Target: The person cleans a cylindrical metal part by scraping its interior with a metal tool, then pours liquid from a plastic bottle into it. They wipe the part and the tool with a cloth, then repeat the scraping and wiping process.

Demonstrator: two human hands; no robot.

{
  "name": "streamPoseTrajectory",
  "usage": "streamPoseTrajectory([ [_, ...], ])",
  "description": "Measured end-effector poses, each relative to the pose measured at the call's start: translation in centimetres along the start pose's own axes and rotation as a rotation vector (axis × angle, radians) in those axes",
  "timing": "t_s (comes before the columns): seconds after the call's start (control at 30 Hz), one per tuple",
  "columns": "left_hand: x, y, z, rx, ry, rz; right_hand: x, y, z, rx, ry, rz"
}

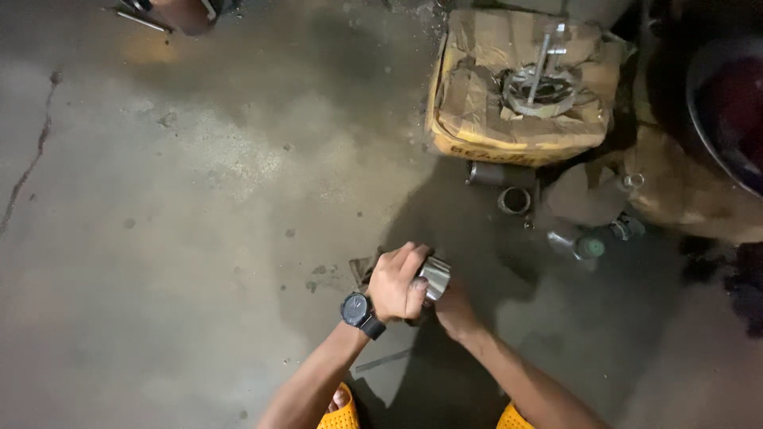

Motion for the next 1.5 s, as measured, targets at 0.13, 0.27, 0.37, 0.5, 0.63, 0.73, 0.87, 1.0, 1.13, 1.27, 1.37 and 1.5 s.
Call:
streamPoseTrajectory([
  [0.13,-1.3,-1.7,1.1,-0.021,0.105,0.194,13.6,-0.2,1.9,0.030,0.567,0.286],
  [0.27,1.9,-0.2,-0.8,0.219,0.326,0.794,24.1,0.3,0.2,0.133,1.041,0.642],
  [0.37,1.4,0.0,-0.7,0.190,0.253,0.800,20.6,-0.2,-0.1,0.142,0.878,0.633],
  [0.5,-2.7,-2.7,1.9,-0.096,0.041,0.180,9.8,1.0,-1.4,0.015,0.027,0.324],
  [0.63,-2.6,-2.4,2.5,-0.081,0.056,0.040,12.0,0.0,0.4,0.064,-0.217,0.230],
  [0.73,1.9,0.4,0.4,0.004,0.103,0.216,21.8,-0.8,0.9,0.159,0.403,0.380],
  [0.87,4.3,2.6,-1.2,0.165,0.185,0.549,27.8,-0.2,-0.7,0.266,1.231,0.829],
  [1.0,-0.9,-0.7,1.9,-0.009,0.213,0.663,22.9,-1.0,-0.2,0.090,1.091,0.851],
  [1.13,-1.3,-2.3,2.7,-0.112,0.076,0.309,10.3,-0.4,-1.0,0.082,0.211,0.577],
  [1.27,2.5,-0.7,0.7,-0.056,-0.069,0.157,8.8,1.5,-1.4,0.268,-0.290,-0.012],
  [1.37,4.4,-1.2,1.4,-0.219,0.229,0.511,6.4,2.0,2.5,0.305,-0.028,0.014],
  [1.5,3.6,-0.4,2.8,-0.403,1.513,1.025,4.0,1.5,8.4,-0.019,-0.105,0.010],
])
Point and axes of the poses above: each hand's wrist, its own y-axis away from the middle knuckle, its own z-axis out of the back of the hand, x = y × z, the point moved 3 cm from there along -y, towards the middle knuckle, and after that the axes turned 1 degree about z, right-handed, at the moved point
